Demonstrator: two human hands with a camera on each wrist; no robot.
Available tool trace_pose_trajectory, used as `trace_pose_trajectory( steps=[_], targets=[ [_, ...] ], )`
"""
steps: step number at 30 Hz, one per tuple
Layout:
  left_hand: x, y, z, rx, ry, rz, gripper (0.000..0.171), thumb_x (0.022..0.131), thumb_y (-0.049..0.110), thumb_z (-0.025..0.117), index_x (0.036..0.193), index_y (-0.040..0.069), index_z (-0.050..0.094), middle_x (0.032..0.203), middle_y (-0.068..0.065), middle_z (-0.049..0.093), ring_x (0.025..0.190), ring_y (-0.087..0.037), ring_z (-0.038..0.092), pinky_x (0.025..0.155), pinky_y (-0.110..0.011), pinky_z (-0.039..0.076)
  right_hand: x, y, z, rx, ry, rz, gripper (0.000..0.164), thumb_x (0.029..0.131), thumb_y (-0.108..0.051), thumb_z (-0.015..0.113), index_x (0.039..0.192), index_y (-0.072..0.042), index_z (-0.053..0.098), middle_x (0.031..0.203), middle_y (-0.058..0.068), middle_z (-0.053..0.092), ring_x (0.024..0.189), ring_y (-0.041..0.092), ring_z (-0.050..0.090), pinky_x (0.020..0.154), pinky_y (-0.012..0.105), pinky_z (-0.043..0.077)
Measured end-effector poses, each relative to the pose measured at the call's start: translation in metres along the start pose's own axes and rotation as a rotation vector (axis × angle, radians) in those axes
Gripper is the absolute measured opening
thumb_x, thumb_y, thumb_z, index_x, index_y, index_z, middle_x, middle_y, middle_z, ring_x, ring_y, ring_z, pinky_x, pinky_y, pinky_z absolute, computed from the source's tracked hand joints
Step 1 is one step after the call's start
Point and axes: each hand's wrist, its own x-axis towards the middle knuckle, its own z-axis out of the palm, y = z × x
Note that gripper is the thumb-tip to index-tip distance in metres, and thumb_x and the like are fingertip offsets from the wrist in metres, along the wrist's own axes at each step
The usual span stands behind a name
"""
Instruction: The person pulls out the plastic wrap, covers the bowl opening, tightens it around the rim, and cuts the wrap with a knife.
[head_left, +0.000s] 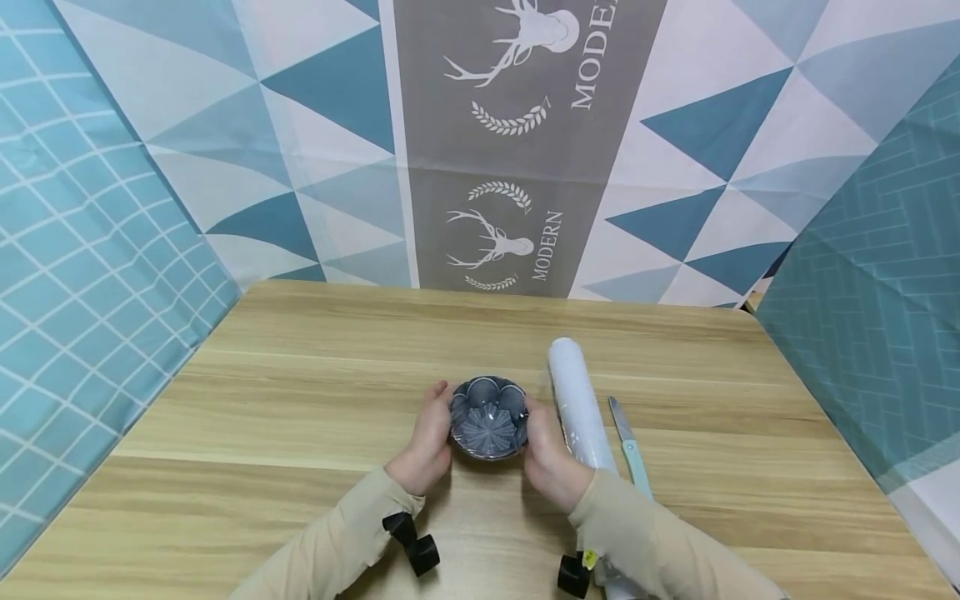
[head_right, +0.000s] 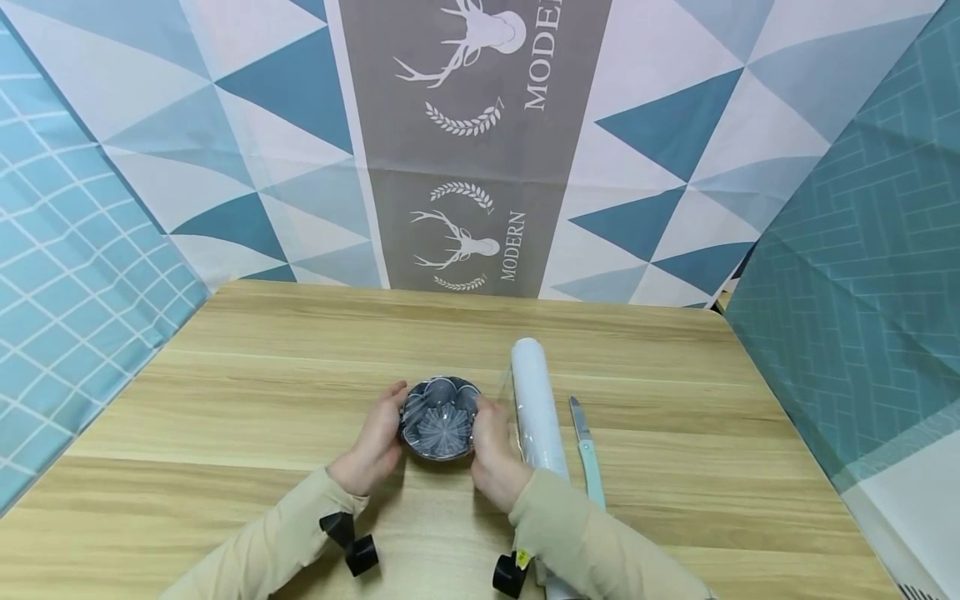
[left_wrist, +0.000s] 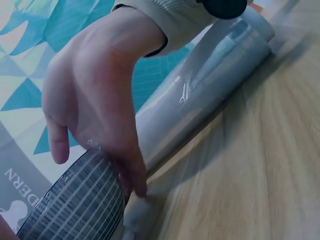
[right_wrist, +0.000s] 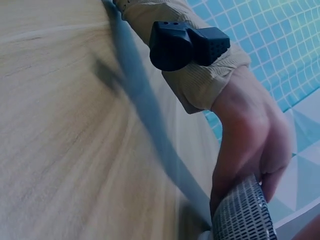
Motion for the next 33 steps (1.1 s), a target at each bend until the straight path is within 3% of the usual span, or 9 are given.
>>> trace_pose_trajectory(
  steps=[3,6,12,15,19,21,27,33],
  targets=[
    [0.007,-0.003,-0.005,0.025,-0.015,0.014,0.054,0.088,0.016,0.035,0.132,-0.001,0.009,0.134,-0.019,0.022,0.124,-0.029,0.016,0.102,-0.037,0.011,-0.005,-0.005,-0.001,-0.014,0.004,0.000,0.036,0.085,-0.017,0.036,0.112,0.007,0.041,0.118,0.012,0.038,0.112,0.021,0.031,0.098,0.032,0.019],
    [0.009,-0.001,-0.008,0.046,-0.022,0.044,0.055,0.087,0.011,0.037,0.132,-0.001,0.009,0.132,-0.020,0.028,0.123,-0.030,0.019,0.101,-0.038,0.012,-0.013,-0.013,-0.001,-0.031,-0.004,-0.031,0.037,0.084,-0.016,0.039,0.112,0.008,0.039,0.123,0.015,0.032,0.117,0.024,0.025,0.100,0.035,0.013],
    [0.001,0.014,-0.006,0.043,-0.013,0.068,0.052,0.086,0.001,0.036,0.131,-0.005,0.010,0.130,-0.023,0.030,0.120,-0.034,0.027,0.100,-0.039,0.018,-0.024,-0.028,-0.001,-0.040,-0.029,-0.096,0.024,0.083,-0.012,0.037,0.097,0.006,0.045,0.100,0.012,0.044,0.098,0.021,0.038,0.094,0.036,0.023],
    [0.002,0.017,-0.007,0.024,-0.018,0.066,0.052,0.085,0.000,0.036,0.131,-0.004,0.011,0.130,-0.022,0.031,0.120,-0.033,0.029,0.099,-0.039,0.019,-0.030,-0.035,-0.003,-0.048,-0.074,-0.085,0.032,0.085,-0.011,0.035,0.109,0.011,0.038,0.108,0.018,0.043,0.104,0.026,0.037,0.096,0.036,0.022],
    [0.005,0.018,-0.008,0.031,-0.028,0.077,0.051,0.084,0.001,0.036,0.131,-0.003,0.015,0.129,-0.020,0.033,0.119,-0.031,0.030,0.099,-0.038,0.021,-0.039,-0.045,-0.009,-0.068,-0.149,-0.068,0.047,0.087,-0.009,0.030,0.127,0.014,0.016,0.131,0.027,0.021,0.124,0.032,0.017,0.103,0.037,0.009],
    [0.006,0.018,-0.007,0.055,-0.036,0.092,0.050,0.084,0.002,0.037,0.130,-0.001,0.019,0.129,-0.020,0.034,0.118,-0.032,0.032,0.097,-0.039,0.023,-0.042,-0.048,-0.013,-0.082,-0.170,-0.070,0.048,0.088,-0.008,0.029,0.128,0.013,0.014,0.134,0.027,0.016,0.126,0.033,0.012,0.103,0.037,0.007],
    [0.009,0.020,-0.004,0.134,-0.085,0.154,0.043,0.083,0.003,0.043,0.125,-0.002,0.033,0.124,-0.023,0.039,0.112,-0.033,0.039,0.093,-0.037,0.029,-0.042,-0.056,-0.027,-0.064,-0.170,-0.091,0.041,0.086,-0.005,0.032,0.123,0.012,0.028,0.122,0.021,0.037,0.117,0.029,0.032,0.100,0.037,0.020],
    [0.006,0.023,-0.001,0.249,-0.103,0.207,0.030,0.082,0.001,0.045,0.112,-0.004,0.046,0.114,-0.020,0.048,0.107,-0.028,0.044,0.091,-0.036,0.031,-0.041,-0.067,-0.044,-0.105,-0.167,-0.101,0.025,0.085,-0.003,0.036,0.106,0.009,0.042,0.087,0.003,0.055,0.084,0.013,0.055,0.085,0.031,0.039]
  ],
)
